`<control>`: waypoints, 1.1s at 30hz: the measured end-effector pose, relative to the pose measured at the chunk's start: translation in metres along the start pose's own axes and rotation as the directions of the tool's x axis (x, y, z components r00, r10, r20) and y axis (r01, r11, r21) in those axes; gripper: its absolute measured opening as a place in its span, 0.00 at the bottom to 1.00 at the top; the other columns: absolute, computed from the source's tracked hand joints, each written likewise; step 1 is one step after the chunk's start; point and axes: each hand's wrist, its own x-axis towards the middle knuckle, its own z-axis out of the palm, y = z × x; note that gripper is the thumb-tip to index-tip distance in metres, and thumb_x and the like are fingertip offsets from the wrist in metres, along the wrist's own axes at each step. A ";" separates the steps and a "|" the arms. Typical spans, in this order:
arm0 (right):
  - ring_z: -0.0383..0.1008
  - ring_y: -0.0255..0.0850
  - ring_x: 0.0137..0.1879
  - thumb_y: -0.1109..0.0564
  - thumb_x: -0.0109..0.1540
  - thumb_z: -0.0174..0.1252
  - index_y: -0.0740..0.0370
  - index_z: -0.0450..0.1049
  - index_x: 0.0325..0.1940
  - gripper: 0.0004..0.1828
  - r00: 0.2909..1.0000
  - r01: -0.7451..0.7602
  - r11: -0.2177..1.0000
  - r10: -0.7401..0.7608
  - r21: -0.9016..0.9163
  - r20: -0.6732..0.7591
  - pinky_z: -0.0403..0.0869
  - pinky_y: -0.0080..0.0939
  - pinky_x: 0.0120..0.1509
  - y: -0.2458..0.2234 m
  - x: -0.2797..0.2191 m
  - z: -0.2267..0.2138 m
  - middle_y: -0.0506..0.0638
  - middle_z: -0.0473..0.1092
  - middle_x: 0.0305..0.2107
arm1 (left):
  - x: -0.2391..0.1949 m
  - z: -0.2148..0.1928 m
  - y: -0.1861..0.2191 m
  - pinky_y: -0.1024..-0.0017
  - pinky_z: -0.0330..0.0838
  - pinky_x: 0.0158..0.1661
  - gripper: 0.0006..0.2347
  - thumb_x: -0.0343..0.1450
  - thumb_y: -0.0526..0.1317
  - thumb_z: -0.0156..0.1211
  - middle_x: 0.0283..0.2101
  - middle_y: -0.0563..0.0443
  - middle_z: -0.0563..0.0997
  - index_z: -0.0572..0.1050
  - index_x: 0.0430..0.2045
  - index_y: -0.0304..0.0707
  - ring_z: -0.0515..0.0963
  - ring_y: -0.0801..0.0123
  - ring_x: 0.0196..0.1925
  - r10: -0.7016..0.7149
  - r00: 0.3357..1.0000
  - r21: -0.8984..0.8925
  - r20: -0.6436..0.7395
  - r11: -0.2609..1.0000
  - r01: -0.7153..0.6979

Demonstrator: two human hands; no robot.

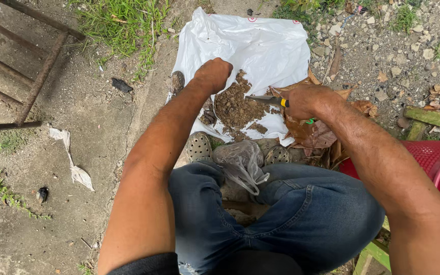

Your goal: The person sits on the ground and uses a knife to break up a pile of soil on a white plastic sheet. They then pick up a dry leaf and use green scissors to cut it into small pieces, dropping the pieces onto the soil.

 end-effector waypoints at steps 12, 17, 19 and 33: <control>0.73 0.60 0.62 0.44 0.62 0.54 0.56 0.58 0.77 0.39 0.996 0.079 0.850 -0.039 0.521 -0.086 0.70 0.54 0.67 -0.058 0.122 0.176 0.63 0.71 0.59 | 0.006 0.192 -0.052 0.59 0.78 0.45 0.09 0.67 0.32 0.58 0.37 0.37 0.85 0.82 0.37 0.39 0.85 0.48 0.40 -0.212 0.973 -0.558 -0.091 0.820 0.126; 0.73 0.58 0.62 0.44 0.60 0.58 0.54 0.58 0.76 0.41 0.985 0.159 0.716 -0.066 0.679 -0.161 0.70 0.51 0.66 -0.065 0.119 0.200 0.66 0.71 0.58 | 0.022 0.217 -0.055 0.56 0.77 0.49 0.10 0.71 0.37 0.59 0.41 0.35 0.83 0.80 0.45 0.42 0.83 0.43 0.45 -0.200 0.966 -0.532 -0.167 0.843 0.082; 0.76 0.58 0.57 0.44 0.60 0.56 0.49 0.56 0.79 0.42 0.998 0.056 0.674 -0.029 0.736 -0.050 0.72 0.52 0.62 -0.067 0.101 0.184 0.66 0.74 0.55 | 0.020 0.220 -0.049 0.54 0.75 0.50 0.12 0.69 0.36 0.61 0.48 0.35 0.80 0.80 0.46 0.44 0.81 0.42 0.48 -0.138 0.974 -0.439 -0.177 0.897 0.047; 0.73 0.49 0.62 0.46 0.58 0.61 0.52 0.62 0.74 0.39 0.991 0.131 0.637 -0.093 0.760 -0.092 0.68 0.45 0.66 -0.038 0.110 0.190 0.58 0.71 0.61 | 0.034 0.249 -0.042 0.56 0.77 0.50 0.13 0.68 0.29 0.57 0.50 0.34 0.77 0.82 0.43 0.40 0.82 0.45 0.48 -0.204 0.948 -0.435 -0.244 0.897 0.081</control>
